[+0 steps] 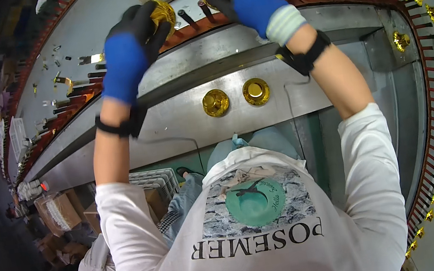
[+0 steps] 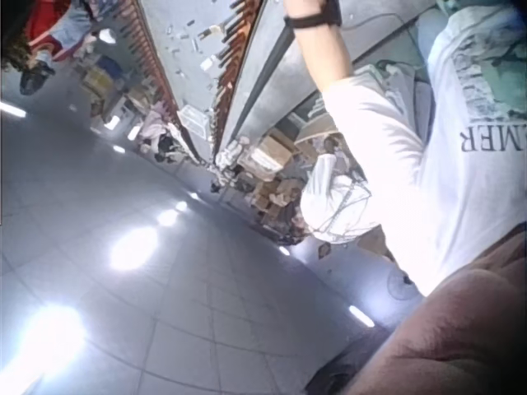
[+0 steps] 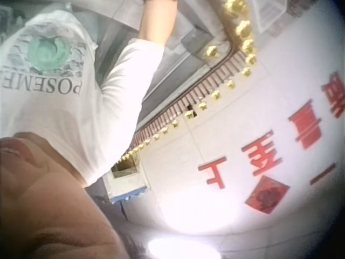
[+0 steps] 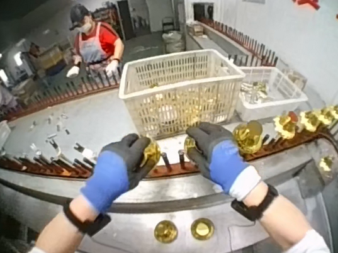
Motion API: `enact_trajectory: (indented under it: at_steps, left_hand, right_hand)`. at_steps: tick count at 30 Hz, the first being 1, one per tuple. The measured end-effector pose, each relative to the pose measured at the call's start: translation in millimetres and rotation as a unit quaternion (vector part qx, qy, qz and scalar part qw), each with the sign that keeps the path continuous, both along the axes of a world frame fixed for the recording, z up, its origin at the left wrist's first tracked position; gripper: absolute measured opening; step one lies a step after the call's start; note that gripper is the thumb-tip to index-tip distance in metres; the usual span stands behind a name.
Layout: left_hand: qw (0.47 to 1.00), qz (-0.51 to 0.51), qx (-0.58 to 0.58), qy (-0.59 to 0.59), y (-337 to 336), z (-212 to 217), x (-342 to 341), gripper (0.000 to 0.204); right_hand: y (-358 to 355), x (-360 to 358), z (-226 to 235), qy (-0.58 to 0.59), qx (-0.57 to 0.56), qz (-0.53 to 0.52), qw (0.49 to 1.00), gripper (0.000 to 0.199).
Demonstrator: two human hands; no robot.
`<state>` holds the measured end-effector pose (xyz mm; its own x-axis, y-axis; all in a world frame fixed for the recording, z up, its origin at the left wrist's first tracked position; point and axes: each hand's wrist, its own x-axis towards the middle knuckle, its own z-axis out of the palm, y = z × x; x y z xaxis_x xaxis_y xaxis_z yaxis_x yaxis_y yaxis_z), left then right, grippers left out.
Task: The person picks up gold-colored plastic components from a conveyor belt and inserts them into slots on a vertical rack by hand.
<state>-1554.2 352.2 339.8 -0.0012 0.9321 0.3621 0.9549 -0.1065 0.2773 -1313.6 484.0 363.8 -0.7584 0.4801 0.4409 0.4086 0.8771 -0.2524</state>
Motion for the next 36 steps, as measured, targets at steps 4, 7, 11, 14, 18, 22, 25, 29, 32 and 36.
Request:
enact_trajectory:
  at_steps: [4, 7, 11, 14, 18, 22, 25, 29, 32, 36]
  left_hand:
    - [0.966, -0.047, -0.049, -0.249, -97, -15, 52, 0.048]
    - [0.963, -0.033, -0.173, -0.202, -132, -107, 84, 0.054]
    - [0.950, 0.019, -0.252, -0.184, -121, -215, 114, 0.058]
    - [0.925, 0.034, -0.355, -0.132, -99, -246, 134, 0.066]
    - [0.905, 0.024, -0.421, -0.051, -90, -207, 135, 0.104]
    - [0.996, -0.058, -0.050, -0.037, -15, -77, 132, 0.081]
    - [0.988, -0.057, 0.140, -0.002, 78, -2, 117, 0.062]
    - [0.983, -0.063, -0.150, -0.081, 142, 5, 95, 0.067]
    - [0.988, -0.064, -0.136, 0.024, 117, -2, 96, 0.053]
    - [0.985, -0.088, 0.052, -0.141, 14, 4, 104, 0.038]
  right_hand:
    - [-52, 15, -15, 0.052, 0.022, 0.092, 0.994, 0.038]
    - [-103, 53, -82, -0.005, -0.078, 0.089, 0.993, 0.041]
    - [-117, 112, -167, -0.031, -0.152, 0.041, 0.987, 0.044]
    - [-112, 138, -236, -0.146, -0.209, -0.026, 0.967, 0.050]
    - [-104, 147, -223, -0.328, -0.210, -0.040, 0.920, 0.064]
    - [-24, 157, -110, -0.033, 0.038, -0.107, 0.993, 0.070]
    - [71, 128, -12, 0.075, 0.209, -0.171, 0.960, 0.060]
    - [101, 107, -5, -0.019, -0.061, -0.147, 0.987, 0.057]
    - [100, 110, -30, -0.021, -0.019, -0.117, 0.993, 0.062]
    - [27, 125, -8, 0.081, -0.029, -0.073, 0.994, 0.041]
